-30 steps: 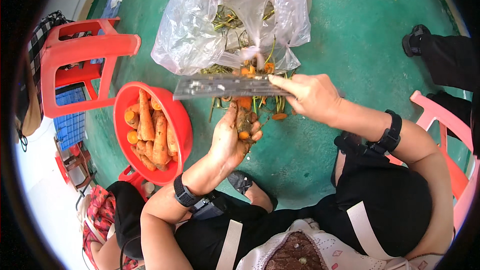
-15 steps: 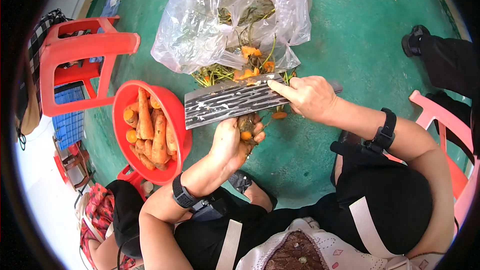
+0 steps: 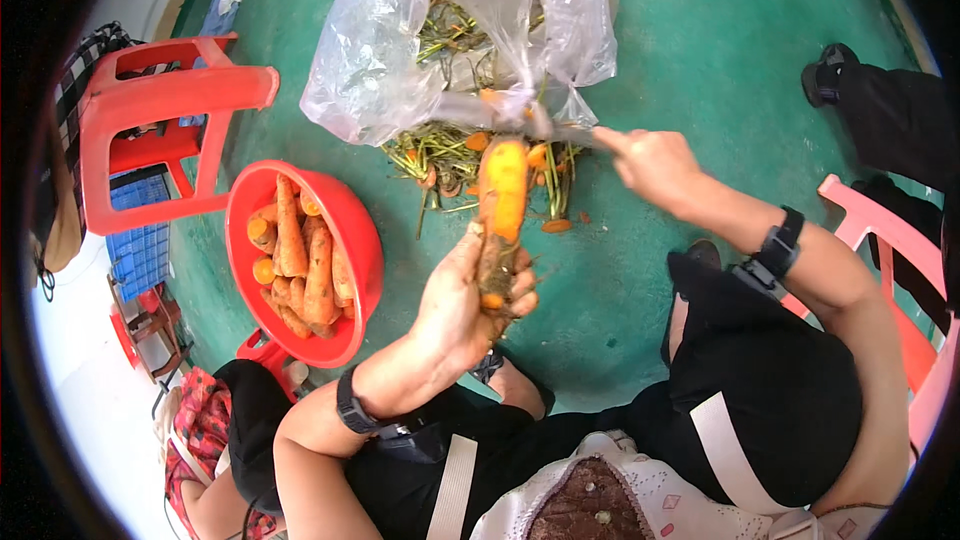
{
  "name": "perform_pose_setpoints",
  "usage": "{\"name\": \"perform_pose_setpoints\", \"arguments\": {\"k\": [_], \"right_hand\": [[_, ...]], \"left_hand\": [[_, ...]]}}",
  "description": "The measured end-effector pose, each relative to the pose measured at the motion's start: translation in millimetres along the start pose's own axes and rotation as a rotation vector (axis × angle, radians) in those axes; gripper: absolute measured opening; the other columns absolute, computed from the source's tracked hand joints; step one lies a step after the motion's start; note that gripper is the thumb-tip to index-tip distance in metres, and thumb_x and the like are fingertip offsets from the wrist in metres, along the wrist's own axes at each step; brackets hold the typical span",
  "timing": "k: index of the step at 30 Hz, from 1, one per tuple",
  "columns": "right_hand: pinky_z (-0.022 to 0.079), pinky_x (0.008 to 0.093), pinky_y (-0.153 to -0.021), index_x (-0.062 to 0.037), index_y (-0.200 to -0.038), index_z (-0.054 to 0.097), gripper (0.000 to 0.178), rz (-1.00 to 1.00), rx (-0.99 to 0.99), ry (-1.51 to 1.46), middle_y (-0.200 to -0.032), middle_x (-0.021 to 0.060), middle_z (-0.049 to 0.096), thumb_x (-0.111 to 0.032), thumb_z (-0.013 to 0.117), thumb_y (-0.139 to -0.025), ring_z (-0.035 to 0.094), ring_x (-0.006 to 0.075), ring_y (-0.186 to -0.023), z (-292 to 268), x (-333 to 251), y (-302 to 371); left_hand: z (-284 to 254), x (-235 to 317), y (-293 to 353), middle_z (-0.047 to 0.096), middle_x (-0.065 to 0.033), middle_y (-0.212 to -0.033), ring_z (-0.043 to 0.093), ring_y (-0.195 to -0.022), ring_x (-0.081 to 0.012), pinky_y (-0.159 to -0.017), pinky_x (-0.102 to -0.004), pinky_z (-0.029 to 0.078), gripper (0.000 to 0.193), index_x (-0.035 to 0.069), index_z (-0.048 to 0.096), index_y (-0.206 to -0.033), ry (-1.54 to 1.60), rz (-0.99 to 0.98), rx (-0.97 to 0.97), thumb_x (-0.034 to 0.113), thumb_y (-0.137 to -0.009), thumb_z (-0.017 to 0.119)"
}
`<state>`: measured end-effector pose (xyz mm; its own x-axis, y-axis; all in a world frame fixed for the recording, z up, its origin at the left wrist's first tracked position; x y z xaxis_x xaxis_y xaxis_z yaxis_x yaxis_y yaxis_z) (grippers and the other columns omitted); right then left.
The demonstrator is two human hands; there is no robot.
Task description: Scraping and peeling carrots and turmeric using a metal scraper tool.
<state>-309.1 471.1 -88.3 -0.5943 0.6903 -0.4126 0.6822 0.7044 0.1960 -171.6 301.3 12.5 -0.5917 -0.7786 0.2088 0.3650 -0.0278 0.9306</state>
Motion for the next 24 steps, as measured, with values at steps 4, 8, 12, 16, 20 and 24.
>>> {"name": "perform_pose_setpoints", "arguments": {"k": [4,8,12,16,20,24], "right_hand": [[0.048,0.0409,-0.058,-0.0131,-0.103,0.060,0.030,0.104,0.027,-0.168,-0.073,0.0163,0.061,-0.011,0.051,-0.075,0.059,0.0324,-0.063,-12.0,1.5,2.1],[0.048,0.0420,-0.060,-0.0142,-0.105,0.059,0.031,0.007,0.091,-0.260,-0.075,0.0165,0.061,-0.013,0.053,-0.074,0.059,0.0335,-0.065,-27.8,-18.4,0.4],[0.048,0.0379,-0.053,-0.0162,-0.108,0.057,0.036,-0.208,0.211,-0.202,-0.068,0.0097,0.058,-0.013,0.057,-0.072,0.058,0.0282,-0.057,-26.8,-36.3,-0.3],[0.045,0.0346,-0.046,-0.0157,-0.110,0.057,0.044,-0.348,0.246,-0.106,-0.059,0.0059,0.049,-0.011,0.062,-0.066,0.054,0.0231,-0.051,-26.9,-55.7,1.7],[0.044,0.0329,-0.045,-0.0146,-0.112,0.056,0.045,-0.413,0.258,-0.075,-0.058,0.0048,0.046,-0.011,0.059,-0.067,0.052,0.0213,-0.048,-27.5,-63.0,2.2],[0.044,0.0326,-0.044,-0.0146,-0.111,0.056,0.044,-0.403,0.253,-0.056,-0.058,0.0045,0.046,-0.010,0.058,-0.067,0.052,0.0205,-0.048,-25.8,-64.4,3.3]], "left_hand": [[-10.9,9.6,-19.2,0.048,-0.0081,-0.084,0.044,-0.065,-0.0171,-0.053,-0.0279,0.036,0.037,0.006,0.046,-0.103,-0.083,0.083,-0.047,0.039,-0.092,0.033],[-29.2,7.8,-34.2,0.048,-0.0077,-0.083,0.042,-0.064,-0.0164,-0.053,-0.0277,0.035,0.035,0.006,0.046,-0.100,-0.090,0.100,0.042,0.038,-0.092,0.034],[-37.5,2.7,-38.7,0.046,-0.0071,-0.082,0.041,-0.064,-0.0159,-0.054,-0.0274,0.035,0.034,0.007,0.045,-0.099,-0.131,0.146,-0.052,0.037,-0.092,0.033],[-35.2,-1.7,-37.2,0.044,-0.0056,-0.080,0.040,-0.063,-0.0150,-0.054,-0.0272,0.034,0.033,0.007,0.044,-0.099,-0.162,0.148,-0.084,0.037,-0.092,0.033],[-33.8,-2.9,-37.1,0.043,-0.0050,-0.078,0.039,-0.062,-0.0144,-0.053,-0.0268,0.033,0.033,0.007,0.044,-0.098,-0.185,0.144,-0.149,0.038,-0.093,0.032],[-28.9,-3.1,-34.6,0.042,-0.0046,-0.078,0.038,-0.061,-0.0139,-0.052,-0.0260,0.033,0.034,0.007,0.044,-0.098,-0.189,0.140,-0.163,0.038,-0.093,0.031]]}}
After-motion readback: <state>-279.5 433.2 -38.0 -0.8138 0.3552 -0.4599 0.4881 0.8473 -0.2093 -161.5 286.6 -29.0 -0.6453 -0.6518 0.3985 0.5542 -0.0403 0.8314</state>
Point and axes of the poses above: each hand's wrist, its own y-axis away from the middle knuckle, its own z-axis out of the palm, x = y × z, the point moved 3 cm from there along -y, towards the middle knuckle
